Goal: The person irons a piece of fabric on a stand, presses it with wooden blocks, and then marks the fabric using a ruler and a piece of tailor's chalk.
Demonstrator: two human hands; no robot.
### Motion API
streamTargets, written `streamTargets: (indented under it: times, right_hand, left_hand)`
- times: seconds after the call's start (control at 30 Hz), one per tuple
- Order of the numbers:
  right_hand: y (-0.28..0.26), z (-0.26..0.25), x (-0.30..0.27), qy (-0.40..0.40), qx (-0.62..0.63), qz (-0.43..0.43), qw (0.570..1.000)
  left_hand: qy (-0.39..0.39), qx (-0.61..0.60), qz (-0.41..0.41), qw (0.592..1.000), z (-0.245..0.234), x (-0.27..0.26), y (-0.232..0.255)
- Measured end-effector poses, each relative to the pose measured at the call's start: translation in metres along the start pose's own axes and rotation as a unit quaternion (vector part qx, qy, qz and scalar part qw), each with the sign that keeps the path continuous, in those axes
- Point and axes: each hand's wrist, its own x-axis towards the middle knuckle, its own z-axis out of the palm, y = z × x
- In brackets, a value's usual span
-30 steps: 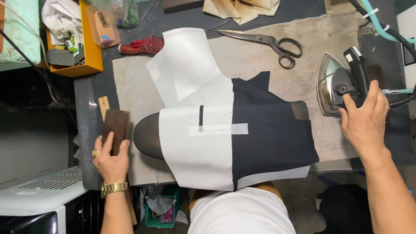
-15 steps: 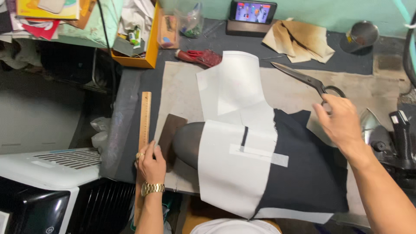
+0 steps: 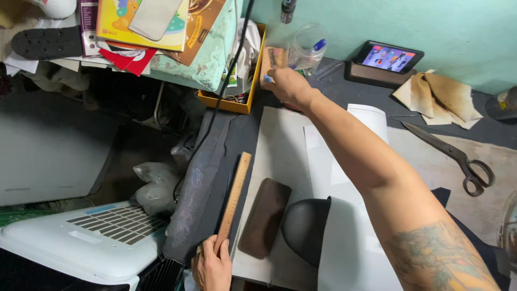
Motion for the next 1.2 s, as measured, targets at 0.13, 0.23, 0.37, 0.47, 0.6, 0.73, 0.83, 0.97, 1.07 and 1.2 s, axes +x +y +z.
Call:
streamTargets:
  times: [0.13,0.23,0.37,0.47,0.6,0.73,0.83,0.97,1.07,1.2]
  right_hand:
    - [-0.001,-0.001,0.020,-0.081,0.017,0.058,0.995]
    - [-0.007,-0.020,0.009,-0.084,0.105,0.099,0.986]
    - [0.010,-0.021,0.004,-0.060,0.229,0.130,0.963]
    - [0.004,-0.035,0.008,-0.116,0.146,0.143,0.972]
    - [0.001,-0.034,0.024,-0.145,0.062,0.129,0.979]
    - [-0.011,-0.032,0.041,-0.158,0.017,0.170,0.972]
    - [-0.024,-0.040,0.043,-0.159,-0.035,0.167,0.973]
    - [0.002,-0.026,0.042,-0.080,-0.048,0.150,0.984]
    - [-0.014,-0.090,-0.031,0.014,0.210,0.014,0.977]
    - [-0.016,-0.162,-0.175,0.062,0.359,-0.043,0.930]
  left_hand:
    - [0.000,-0.004,-0.024,1.000,-0.001,-0.011,-0.009]
    - [0.026,-0.041,-0.028,0.998,-0.007,-0.015,-0.006]
    - [0.050,-0.099,-0.089,0.990,0.000,-0.026,-0.016]
    - [0.079,-0.125,-0.111,0.983,0.011,-0.039,-0.027]
    - [0.068,-0.203,-0.172,0.962,0.021,-0.066,-0.041]
    - [0.039,-0.288,-0.250,0.924,0.091,-0.113,-0.110]
    - [0.045,-0.286,-0.275,0.917,0.068,-0.097,-0.083]
    - [0.070,-0.189,-0.248,0.948,-0.049,-0.042,0.009]
    - [0.124,-0.289,-0.208,0.926,-0.083,-0.010,0.024]
    - [0.119,-0.543,-0.128,0.821,-0.162,0.033,0.109]
